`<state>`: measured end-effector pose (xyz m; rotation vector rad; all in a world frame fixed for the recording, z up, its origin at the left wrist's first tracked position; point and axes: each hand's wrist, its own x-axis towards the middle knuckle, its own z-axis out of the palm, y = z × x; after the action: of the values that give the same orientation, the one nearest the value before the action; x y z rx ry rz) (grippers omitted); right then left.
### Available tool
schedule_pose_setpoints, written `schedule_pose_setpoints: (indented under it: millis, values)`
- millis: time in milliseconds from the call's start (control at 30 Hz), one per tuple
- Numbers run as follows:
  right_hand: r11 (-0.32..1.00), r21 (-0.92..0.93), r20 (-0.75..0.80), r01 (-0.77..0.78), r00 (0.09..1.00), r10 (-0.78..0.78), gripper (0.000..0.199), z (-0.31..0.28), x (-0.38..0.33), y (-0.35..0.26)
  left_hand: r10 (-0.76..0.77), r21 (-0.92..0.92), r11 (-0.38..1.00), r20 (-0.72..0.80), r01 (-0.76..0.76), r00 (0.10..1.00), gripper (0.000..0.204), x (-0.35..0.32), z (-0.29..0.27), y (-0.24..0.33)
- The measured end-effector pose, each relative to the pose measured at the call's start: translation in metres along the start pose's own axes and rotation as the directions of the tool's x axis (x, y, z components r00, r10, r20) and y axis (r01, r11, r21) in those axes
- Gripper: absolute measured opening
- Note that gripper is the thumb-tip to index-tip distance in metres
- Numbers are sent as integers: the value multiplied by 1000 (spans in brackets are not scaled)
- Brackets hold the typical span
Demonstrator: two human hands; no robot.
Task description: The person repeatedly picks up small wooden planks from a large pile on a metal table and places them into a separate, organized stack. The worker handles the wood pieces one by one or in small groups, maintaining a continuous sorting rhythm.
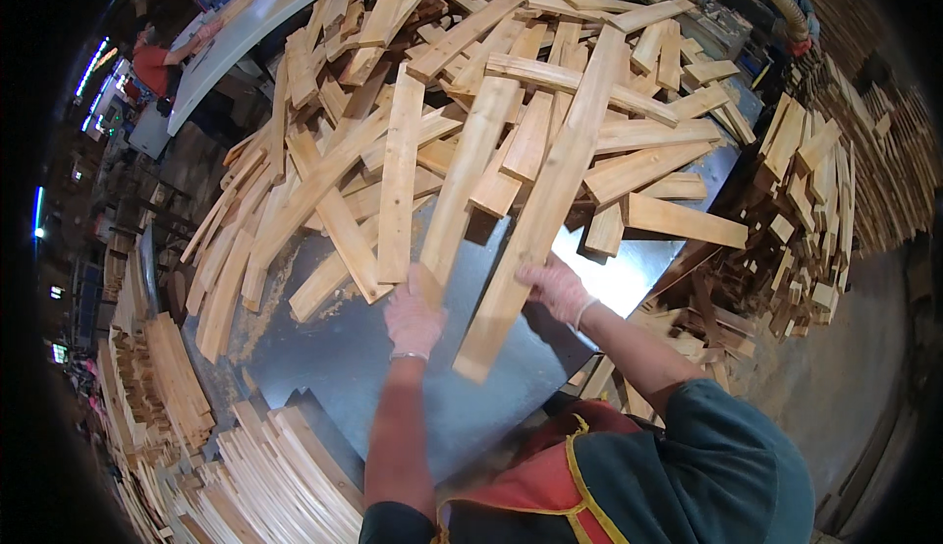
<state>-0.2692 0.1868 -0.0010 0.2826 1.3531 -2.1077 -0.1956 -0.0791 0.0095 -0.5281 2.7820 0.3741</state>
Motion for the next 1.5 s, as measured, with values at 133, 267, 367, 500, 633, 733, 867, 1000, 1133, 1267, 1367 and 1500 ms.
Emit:
schedule_pose_setpoints:
  millis: [133,267,367,500,633,733,867,1000,1133,1267,1367,1500]
  values:
    - [974,-150,97,-169,978,185,53,-4,-40,36,112,-815,575,158,66,981,99,-77,21,-35]
    - [938,-306,60,-163,980,190,39,21,-69,81,127,-899,372,297,232,946,91,-202,15,-67]
    - [906,-384,123,-178,963,241,35,67,-97,113,126,-757,653,82,-21,989,86,-279,18,-78]
    - [763,-561,185,-322,850,494,42,120,-126,158,-5,-136,991,-163,-17,987,82,-301,42,-88]
    - [697,-701,456,150,846,277,52,165,-156,225,-337,-175,934,-130,313,932,52,-290,81,-106]
    - [462,-830,503,313,778,376,61,185,-166,197,-431,-415,825,-22,384,902,42,-313,46,-124]
    - [547,-786,486,288,835,259,60,147,-163,151,-585,-344,776,-80,528,807,47,-380,54,-167]
    - [854,-517,185,-53,967,172,48,53,-124,106,-588,84,739,-403,668,702,67,-403,101,-210]
    - [962,-89,-66,259,962,-265,72,-53,-59,8,-760,35,596,-297,802,578,87,-380,91,-218]
    - [737,-574,-348,358,708,-615,52,-173,-10,-125,-749,96,627,-200,773,632,87,-366,58,-198]
    - [387,-915,-377,-113,578,-724,55,-223,-23,-189,-736,162,655,-86,738,671,90,-341,9,-151]
    - [-231,-917,-212,-324,889,-407,78,-300,-24,-158,-386,92,909,-182,407,904,89,-307,45,-120]
